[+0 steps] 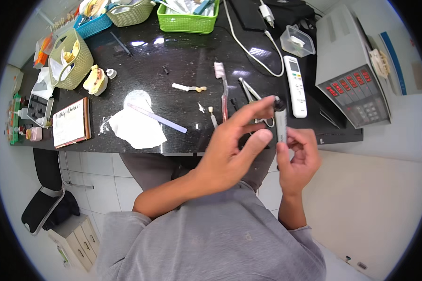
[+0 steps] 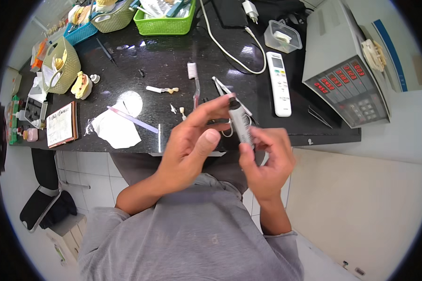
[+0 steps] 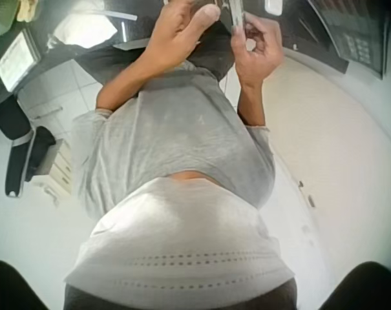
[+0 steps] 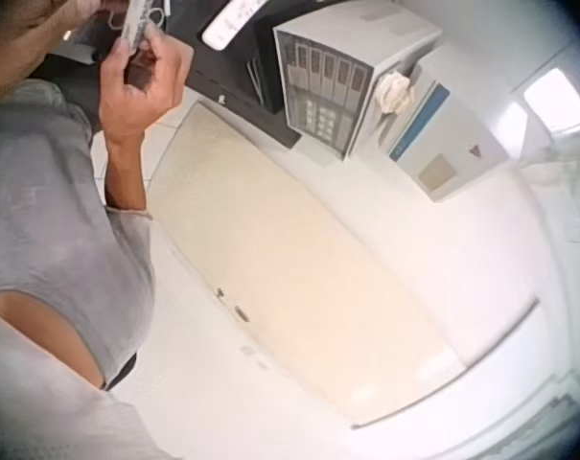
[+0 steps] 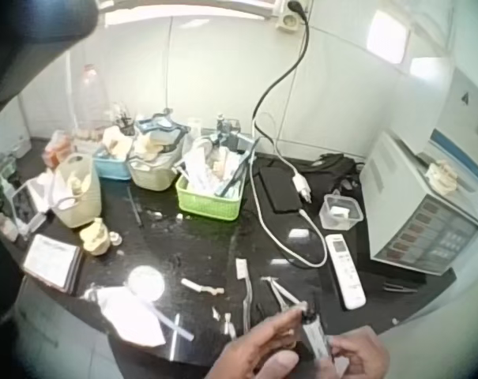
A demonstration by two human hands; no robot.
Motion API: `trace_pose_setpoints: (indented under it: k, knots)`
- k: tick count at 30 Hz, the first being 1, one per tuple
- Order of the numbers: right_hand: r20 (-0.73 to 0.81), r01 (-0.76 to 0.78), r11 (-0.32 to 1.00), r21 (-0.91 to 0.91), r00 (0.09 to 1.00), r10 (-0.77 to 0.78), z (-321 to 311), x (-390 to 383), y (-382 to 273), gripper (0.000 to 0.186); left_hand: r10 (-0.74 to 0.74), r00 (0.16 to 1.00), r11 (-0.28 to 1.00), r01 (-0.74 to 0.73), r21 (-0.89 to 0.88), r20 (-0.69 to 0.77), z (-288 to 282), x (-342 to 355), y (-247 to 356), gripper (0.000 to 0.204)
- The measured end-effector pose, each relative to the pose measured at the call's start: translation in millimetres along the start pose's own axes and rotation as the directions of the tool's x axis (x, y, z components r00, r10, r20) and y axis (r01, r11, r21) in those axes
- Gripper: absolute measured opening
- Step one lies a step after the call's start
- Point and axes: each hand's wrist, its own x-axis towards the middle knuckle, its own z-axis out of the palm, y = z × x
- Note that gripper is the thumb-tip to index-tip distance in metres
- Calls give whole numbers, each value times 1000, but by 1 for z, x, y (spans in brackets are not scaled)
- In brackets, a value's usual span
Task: The person fits artificial teeth into a dental model and cleans a denture component using a brush and a small tool.
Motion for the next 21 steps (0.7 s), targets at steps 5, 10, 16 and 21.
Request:
trace_pose_setpoints:
  k: [5, 10, 16, 21]
  knots:
    - [-14, -110, 860, 499, 991, 135, 46, -3, 1, 40, 115, 989, 989, -123, -85, -93, -7, 10, 16, 39]
    - [200, -315, 693, 648, 949, 244, 56, -18, -14, 45, 195, 931, 973, -224, -62, -310, -11, 0, 27, 40]
    - [80, -223, 767, 602, 972, 220, 67, -21, -12, 34, 336, 875, 941, -325, 93, -348, -22, 6, 30, 48]
    - [55, -217, 762, 610, 971, 233, 70, -21, -5, 29, 376, 855, 927, -349, 140, -358, -28, 11, 17, 48]
